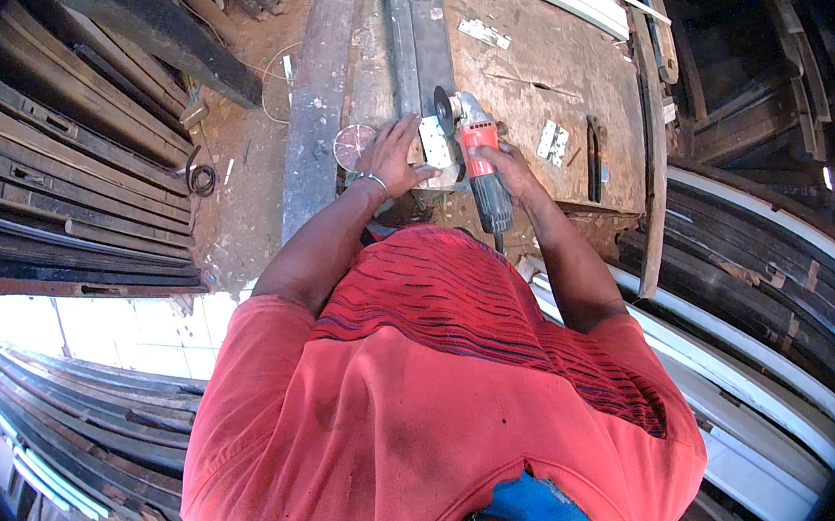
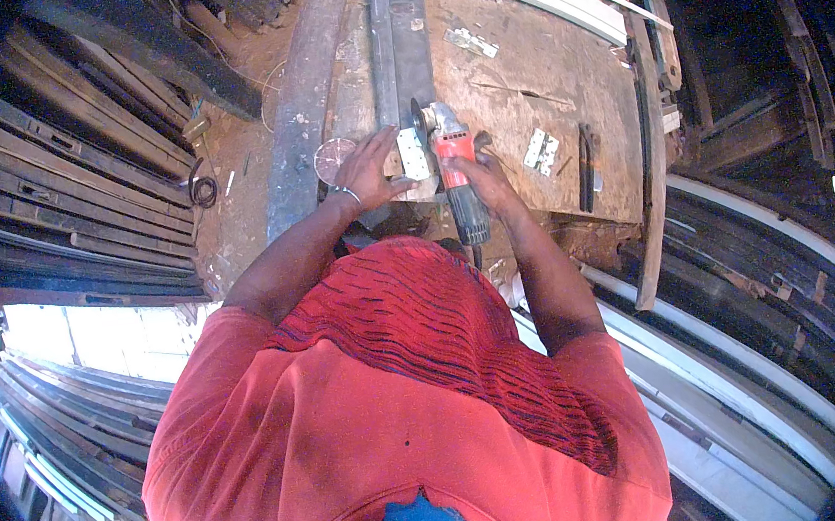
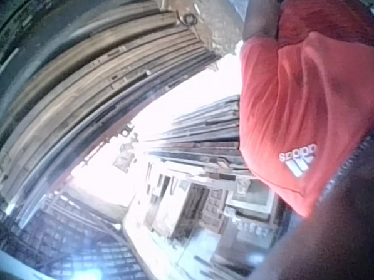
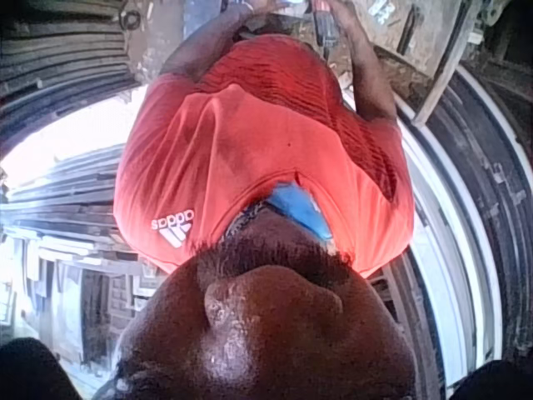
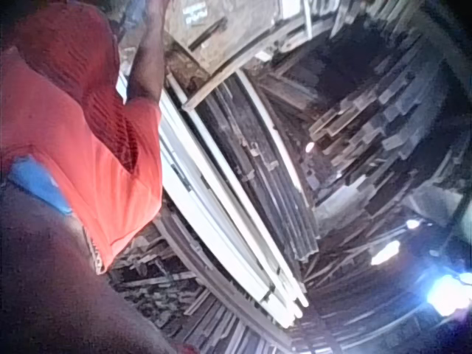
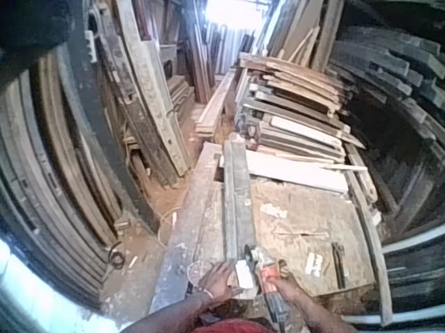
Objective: The person uses an angle grinder to smooth or cut metal hinges on a workbench, then walks to retrieve a hammer and uses it to strike a metal component.
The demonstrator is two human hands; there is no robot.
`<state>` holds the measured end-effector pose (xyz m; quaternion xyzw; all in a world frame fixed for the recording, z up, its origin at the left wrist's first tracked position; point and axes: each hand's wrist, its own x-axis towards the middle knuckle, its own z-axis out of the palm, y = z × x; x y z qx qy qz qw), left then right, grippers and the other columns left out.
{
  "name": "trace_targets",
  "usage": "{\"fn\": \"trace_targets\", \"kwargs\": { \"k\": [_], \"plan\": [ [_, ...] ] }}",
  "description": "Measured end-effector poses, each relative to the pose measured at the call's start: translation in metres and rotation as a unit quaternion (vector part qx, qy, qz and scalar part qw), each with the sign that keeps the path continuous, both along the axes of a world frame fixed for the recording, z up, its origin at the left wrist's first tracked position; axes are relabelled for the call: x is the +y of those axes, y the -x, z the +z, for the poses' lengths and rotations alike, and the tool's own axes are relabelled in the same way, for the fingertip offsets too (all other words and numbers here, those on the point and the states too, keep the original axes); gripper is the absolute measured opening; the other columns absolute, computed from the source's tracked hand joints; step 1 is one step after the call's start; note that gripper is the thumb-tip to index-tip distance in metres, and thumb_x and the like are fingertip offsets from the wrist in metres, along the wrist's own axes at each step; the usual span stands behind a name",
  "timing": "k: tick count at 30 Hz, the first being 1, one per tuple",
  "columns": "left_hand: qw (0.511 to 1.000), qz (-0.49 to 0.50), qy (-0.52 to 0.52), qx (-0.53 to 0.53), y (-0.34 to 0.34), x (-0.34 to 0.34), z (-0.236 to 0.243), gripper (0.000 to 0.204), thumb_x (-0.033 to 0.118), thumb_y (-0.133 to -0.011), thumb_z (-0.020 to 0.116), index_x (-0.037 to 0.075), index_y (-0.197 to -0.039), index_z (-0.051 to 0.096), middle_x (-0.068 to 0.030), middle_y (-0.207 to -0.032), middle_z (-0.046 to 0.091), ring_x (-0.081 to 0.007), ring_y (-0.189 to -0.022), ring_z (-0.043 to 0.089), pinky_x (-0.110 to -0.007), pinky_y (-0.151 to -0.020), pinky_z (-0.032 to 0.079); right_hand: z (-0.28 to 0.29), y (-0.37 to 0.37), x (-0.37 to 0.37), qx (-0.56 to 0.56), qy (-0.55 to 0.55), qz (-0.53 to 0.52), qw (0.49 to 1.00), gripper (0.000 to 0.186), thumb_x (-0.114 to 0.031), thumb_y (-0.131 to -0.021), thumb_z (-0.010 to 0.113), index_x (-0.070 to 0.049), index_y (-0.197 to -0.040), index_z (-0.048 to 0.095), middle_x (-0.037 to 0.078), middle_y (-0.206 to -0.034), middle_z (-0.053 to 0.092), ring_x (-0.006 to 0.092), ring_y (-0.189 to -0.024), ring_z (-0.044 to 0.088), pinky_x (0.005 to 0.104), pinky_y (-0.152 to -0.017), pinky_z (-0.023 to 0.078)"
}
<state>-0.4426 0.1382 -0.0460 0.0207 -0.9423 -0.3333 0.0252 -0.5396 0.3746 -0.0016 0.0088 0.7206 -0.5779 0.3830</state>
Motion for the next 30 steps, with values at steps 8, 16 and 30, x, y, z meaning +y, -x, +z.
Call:
{"fn": "trace_targets", "kwargs": {
  "k": [8, 16, 30],
  "plan": [
    [1.0, -0.001, 0.008, -0.004, -0.0001, -0.0003, 0.0, 0.103, 0.053, -0.071, 0.081, 0.01, -0.152, 0.033, -0.0119, -0.155, 0.037, -0.0342, -0.14, 0.037, -0.045, -0.116, 0.032, 0.0048, -0.0034, -0.0035, -0.025, -0.015, -0.018, 0.999, 0.047, -0.036, -0.081, 0.074, -0.002, -0.111, 0.063, 0.006, -0.088, 0.065, 0.0155, -0.072, 0.063, 0.0313, -0.064, 0.051],
    [1.0, -0.002, 0.003, -0.008, -0.0006, 0.0, 0.0025, 0.102, 0.053, -0.072, 0.081, 0.01, -0.152, 0.033, -0.0107, -0.155, 0.037, -0.0334, -0.141, 0.037, -0.045, -0.116, 0.032, 0.0047, -0.0036, -0.0033, -0.023, -0.018, -0.017, 0.999, 0.049, -0.037, -0.08, 0.074, -0.001, -0.112, 0.063, 0.007, -0.089, 0.066, 0.0166, -0.072, 0.064, 0.0315, -0.064, 0.052],
    [1.0, -0.007, 0.022, -0.011, 0.0, -0.0017, 0.0008, 0.101, 0.056, -0.073, 0.078, 0.009, -0.151, 0.034, -0.0107, -0.156, 0.036, -0.0343, -0.141, 0.036, -0.046, -0.116, 0.033, -0.0015, -0.0048, 0.0002, 0.003, -0.035, -0.023, 0.999, 0.05, -0.038, -0.08, 0.075, -0.001, -0.111, 0.063, 0.006, -0.089, 0.066, 0.0159, -0.073, 0.062, 0.031, -0.066, 0.051]
  ]
}}
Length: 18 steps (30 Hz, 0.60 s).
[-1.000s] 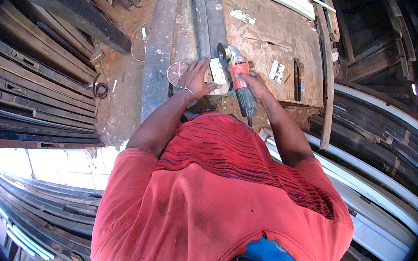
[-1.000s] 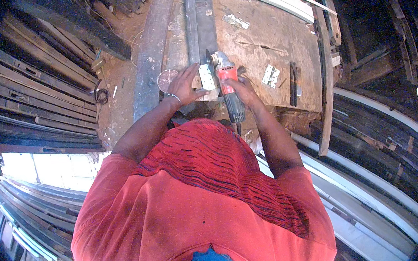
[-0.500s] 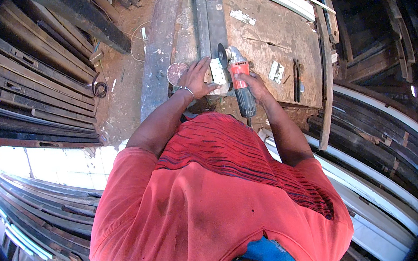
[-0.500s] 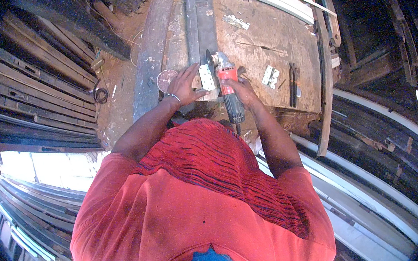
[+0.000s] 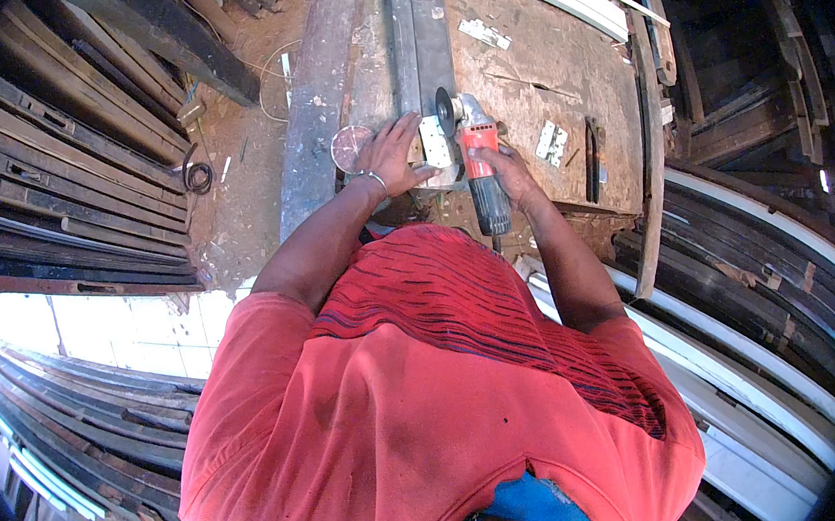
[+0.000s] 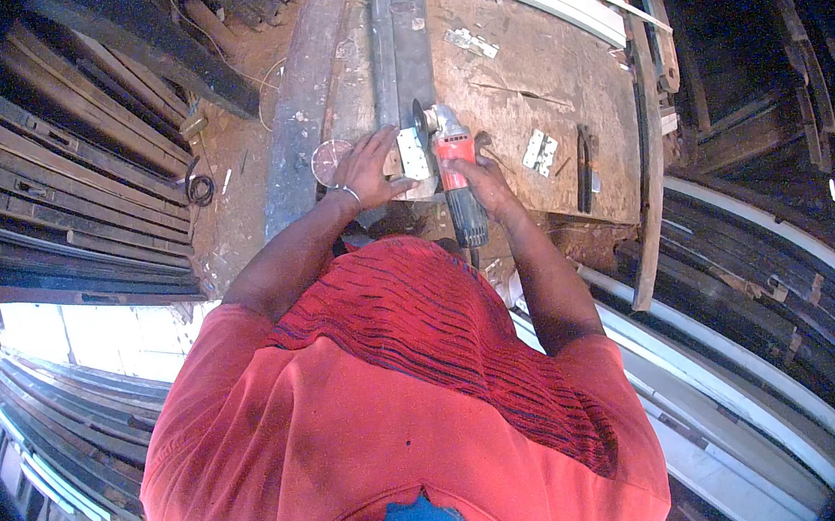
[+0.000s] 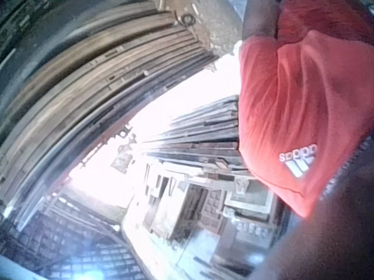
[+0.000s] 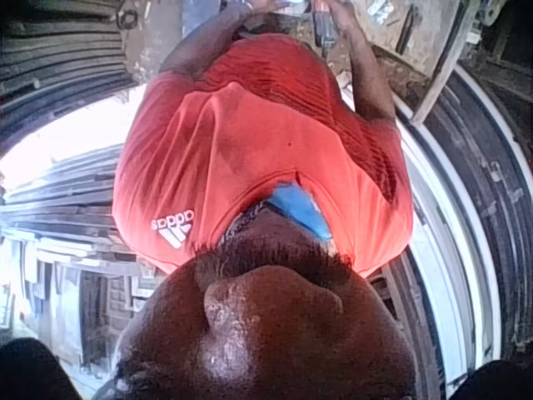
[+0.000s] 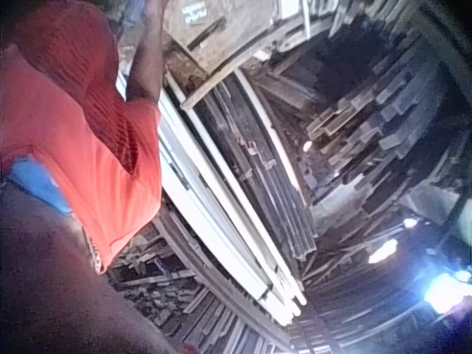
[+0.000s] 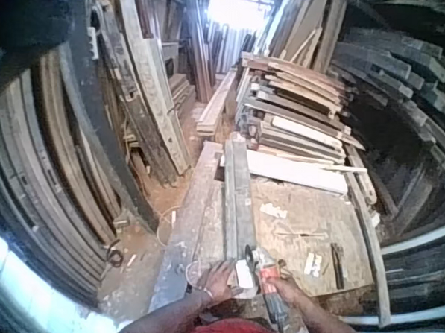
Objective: The person uses an angle grinder to smooth or cut metal hinges on a workbench, then walks to retrieve a hammer and uses it to strike a metal component.
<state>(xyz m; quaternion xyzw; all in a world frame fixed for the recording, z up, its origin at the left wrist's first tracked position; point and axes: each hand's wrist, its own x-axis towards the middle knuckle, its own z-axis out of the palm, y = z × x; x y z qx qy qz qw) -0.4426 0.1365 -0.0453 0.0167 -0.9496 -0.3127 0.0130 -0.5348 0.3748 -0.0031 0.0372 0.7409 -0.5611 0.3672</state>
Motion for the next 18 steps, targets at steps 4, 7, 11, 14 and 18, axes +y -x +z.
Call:
{"fn": "trace_targets", "kwargs": {
  "k": [4, 7, 11, 14, 18],
  "plan": [
    [1.0, 0.0, 0.005, 0.0, 0.0001, 0.0, 0.0004, 0.102, 0.057, -0.073, 0.077, 0.009, -0.152, 0.033, -0.012, -0.156, 0.036, -0.035, -0.141, 0.037, -0.047, -0.115, 0.034, -0.0086, 0.0045, 0.0053, -0.014, -0.015, 0.015, 1.0, 0.066, -0.044, -0.079, 0.077, 0.005, -0.12, 0.06, 0.014, -0.106, 0.066, 0.0239, -0.094, 0.064, 0.0377, -0.083, 0.052],
    [1.0, 0.001, 0.008, -0.006, -0.0003, -0.0004, 0.0028, 0.103, 0.059, -0.073, 0.077, 0.01, -0.152, 0.032, -0.013, -0.155, 0.036, -0.0354, -0.141, 0.037, -0.048, -0.115, 0.035, -0.0096, 0.0047, 0.0063, -0.008, -0.018, 0.021, 1.0, 0.066, -0.045, -0.079, 0.076, 0.005, -0.12, 0.061, 0.015, -0.108, 0.066, 0.0241, -0.096, 0.064, 0.038, -0.085, 0.051],
    [1.0, 0.002, 0.013, -0.014, -0.0001, 0.0001, 0.0054, 0.104, 0.06, -0.073, 0.076, 0.011, -0.153, 0.031, -0.0125, -0.156, 0.036, -0.0354, -0.142, 0.036, -0.049, -0.114, 0.035, -0.0135, 0.0047, 0.0077, -0.004, -0.014, 0.025, 1.0, 0.066, -0.045, -0.079, 0.076, 0.005, -0.12, 0.062, 0.015, -0.109, 0.067, 0.0236, -0.096, 0.064, 0.0378, -0.086, 0.051],
    [1.0, 0.002, 0.016, -0.026, 0.0, -0.0004, 0.0064, 0.103, 0.058, -0.073, 0.077, 0.011, -0.152, 0.032, -0.0109, -0.157, 0.035, -0.0349, -0.142, 0.035, -0.048, -0.115, 0.034, -0.0119, 0.0048, 0.0062, -0.002, -0.016, 0.024, 1.0, 0.066, -0.045, -0.078, 0.076, 0.005, -0.119, 0.063, 0.015, -0.109, 0.067, 0.0232, -0.095, 0.064, 0.0374, -0.085, 0.051],
    [1.0, 0.003, 0.001, -0.029, 0.0008, -0.0001, 0.0057, 0.102, 0.056, -0.072, 0.078, 0.011, -0.152, 0.032, -0.0097, -0.157, 0.034, -0.0345, -0.143, 0.034, -0.049, -0.115, 0.034, -0.01, 0.0046, 0.0064, -0.001, -0.021, 0.027, 0.999, 0.066, -0.046, -0.077, 0.076, 0.005, -0.118, 0.064, 0.015, -0.107, 0.067, 0.023, -0.093, 0.065, 0.0366, -0.083, 0.052]
  ]
}}
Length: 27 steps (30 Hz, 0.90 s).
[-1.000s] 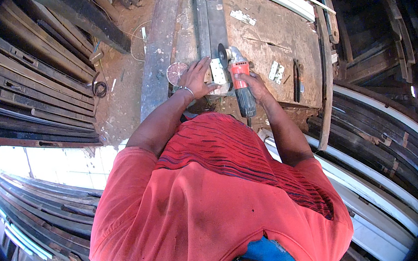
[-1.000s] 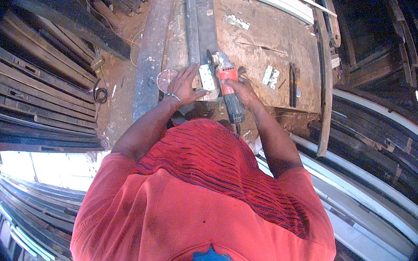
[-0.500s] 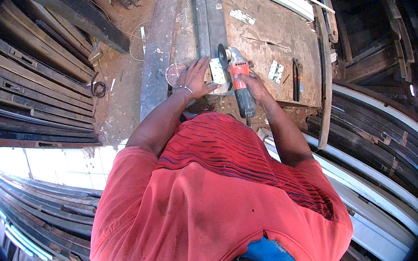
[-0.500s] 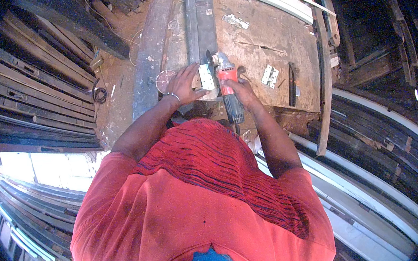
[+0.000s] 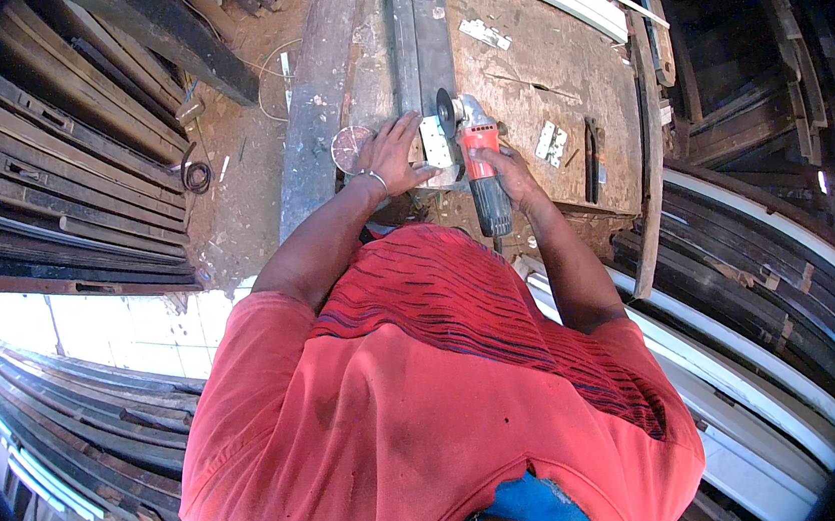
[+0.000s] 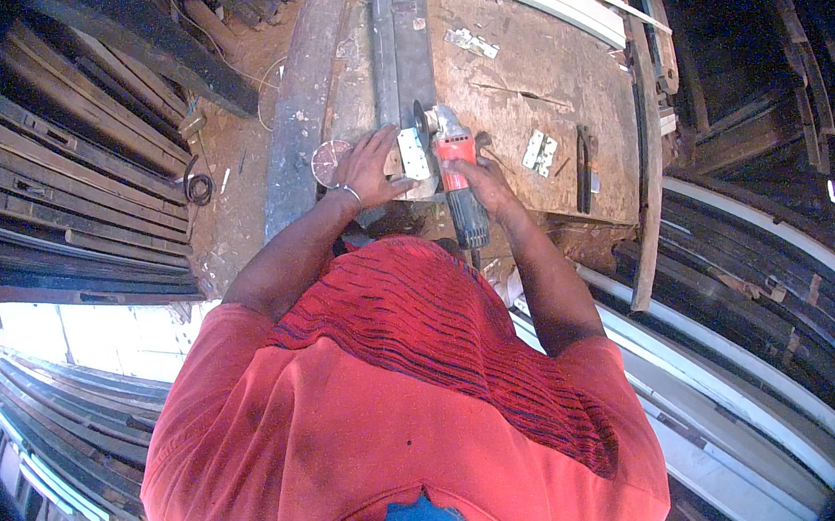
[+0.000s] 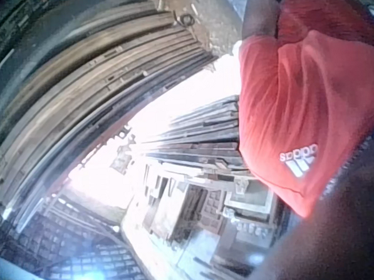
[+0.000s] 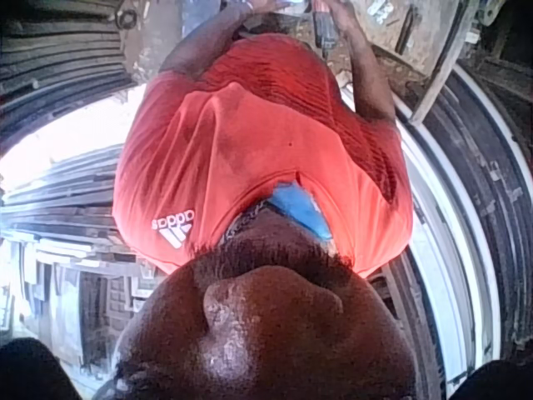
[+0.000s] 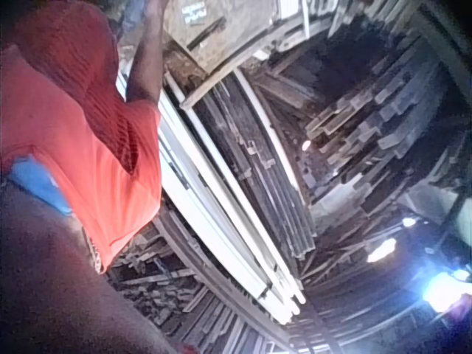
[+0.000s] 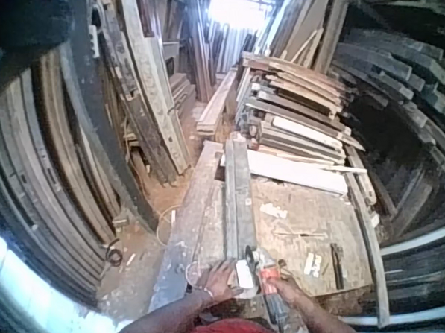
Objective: The person uses an angle grinder to smooth or cut metal hinges on a workbench, then walks to retrieve a hammer and uses it to strike a metal component.
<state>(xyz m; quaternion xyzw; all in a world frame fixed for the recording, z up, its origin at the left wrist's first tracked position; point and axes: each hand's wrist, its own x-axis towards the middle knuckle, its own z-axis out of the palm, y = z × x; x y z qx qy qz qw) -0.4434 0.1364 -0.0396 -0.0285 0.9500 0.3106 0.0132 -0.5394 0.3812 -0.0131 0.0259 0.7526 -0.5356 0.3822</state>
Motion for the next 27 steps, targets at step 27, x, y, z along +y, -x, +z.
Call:
{"fn": "trace_targets", "kwargs": {
  "k": [27],
  "plan": [
    [1.0, -0.009, -0.006, 0.012, 0.001, 0.001, -0.007, 0.105, 0.057, -0.072, 0.079, 0.011, -0.153, 0.031, -0.0115, -0.157, 0.033, -0.0373, -0.142, 0.034, -0.048, -0.115, 0.034, 0.025, -0.015, 0.017, -0.026, 0.086, -0.084, 0.992, 0.048, -0.04, -0.083, 0.071, -0.005, -0.114, 0.064, 0.005, -0.089, 0.065, 0.0168, -0.074, 0.062, 0.0331, -0.068, 0.051]
  ]
}}
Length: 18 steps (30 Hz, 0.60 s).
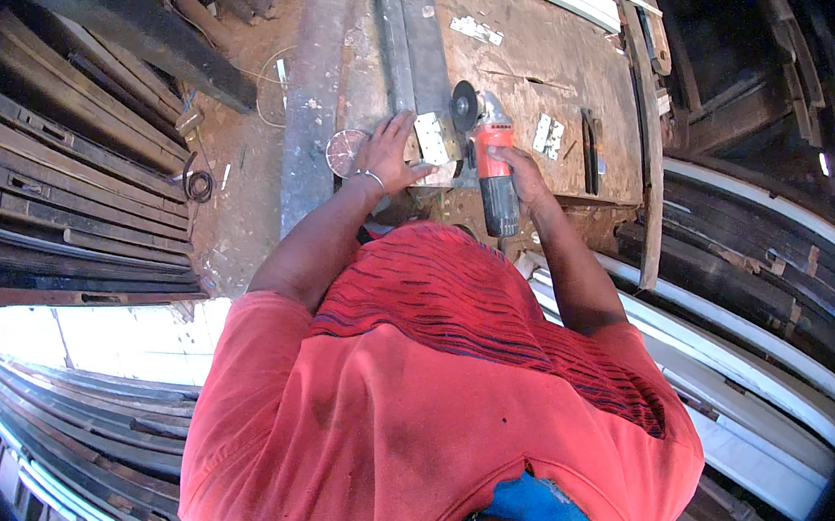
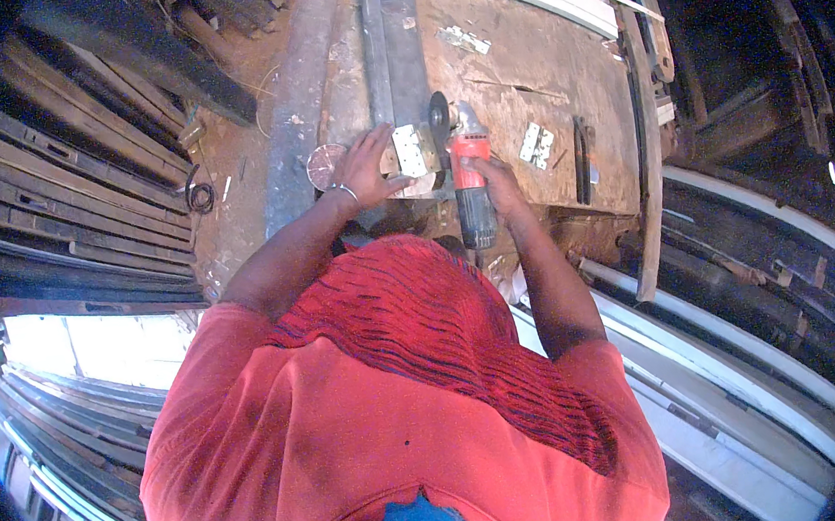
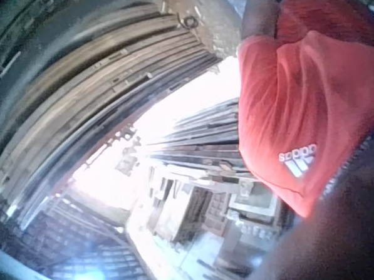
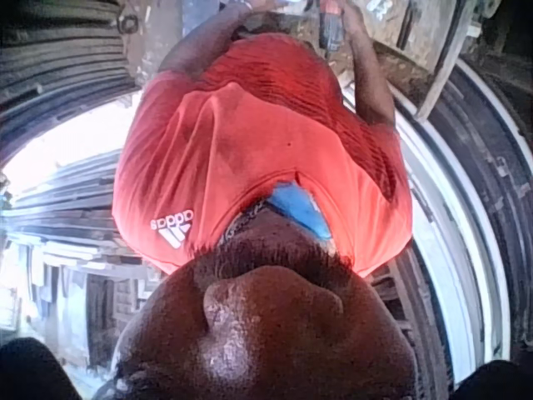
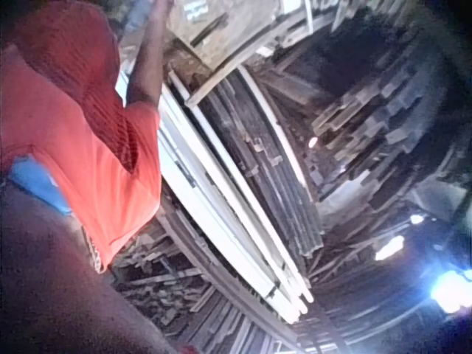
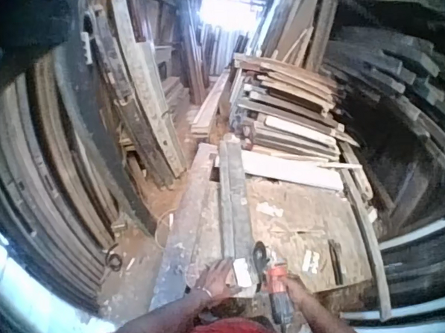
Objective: The person uses an angle grinder to smooth or cut metal hinges on a workbench, then walks to retrieve a hammer and uses it to strike a metal component.
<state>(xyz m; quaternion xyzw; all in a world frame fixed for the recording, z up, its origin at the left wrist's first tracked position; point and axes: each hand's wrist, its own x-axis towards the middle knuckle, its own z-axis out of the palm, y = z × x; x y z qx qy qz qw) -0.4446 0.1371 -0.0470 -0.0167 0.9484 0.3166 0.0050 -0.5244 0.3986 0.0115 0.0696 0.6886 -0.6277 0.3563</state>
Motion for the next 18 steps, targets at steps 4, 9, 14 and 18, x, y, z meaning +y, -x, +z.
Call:
{"fn": "trace_targets", "kwargs": {
  "k": [4, 9, 14, 18],
  "plan": [
    [1.0, -0.005, 0.006, 0.018, 0.005, 0.001, 0.006, 0.104, 0.055, -0.072, 0.08, 0.006, -0.151, 0.033, -0.0177, -0.152, 0.037, -0.0379, -0.14, 0.035, -0.048, -0.114, 0.034, 0.002, 0.0, 0.021, 0.031, 0.004, -0.045, 0.999, 0.046, -0.041, -0.083, 0.072, -0.005, -0.11, 0.064, 0.005, -0.089, 0.066, 0.0157, -0.072, 0.063, 0.0314, -0.064, 0.051],
    [0.993, 0.065, -0.042, 0.085, 0.027, -0.006, -0.005, 0.082, 0.048, -0.078, 0.079, -0.002, -0.136, 0.05, -0.0256, -0.133, 0.054, -0.0397, -0.123, 0.053, -0.046, -0.106, 0.042, -0.006, 0.0, 0.042, 0.024, 0.037, -0.083, 0.996, 0.048, -0.041, -0.081, 0.072, -0.003, -0.11, 0.065, 0.005, -0.087, 0.066, 0.0155, -0.071, 0.063, 0.0313, -0.064, 0.051],
    [0.991, 0.104, -0.054, -0.059, 0.042, 0.008, 0.021, 0.07, 0.042, -0.075, 0.083, -0.001, -0.125, 0.059, -0.0231, -0.118, 0.064, -0.0365, -0.109, 0.063, -0.043, -0.097, 0.049, -0.008, -0.003, 0.056, -0.009, 0.056, -0.105, 0.993, 0.05, -0.042, -0.082, 0.071, -0.003, -0.112, 0.065, 0.006, -0.088, 0.066, 0.0161, -0.07, 0.063, 0.0313, -0.063, 0.052],
    [0.984, 0.122, -0.112, -0.069, 0.043, 0.015, 0.009, 0.06, 0.032, -0.074, 0.086, -0.001, -0.117, 0.062, -0.0194, -0.108, 0.069, -0.0313, -0.101, 0.067, -0.04, -0.091, 0.051, -0.019, 0.0, 0.062, 0.008, 0.064, -0.106, 0.992, 0.05, -0.043, -0.083, 0.07, -0.003, -0.112, 0.065, 0.007, -0.088, 0.065, 0.0166, -0.068, 0.063, 0.032, -0.061, 0.052]
  ]
}}
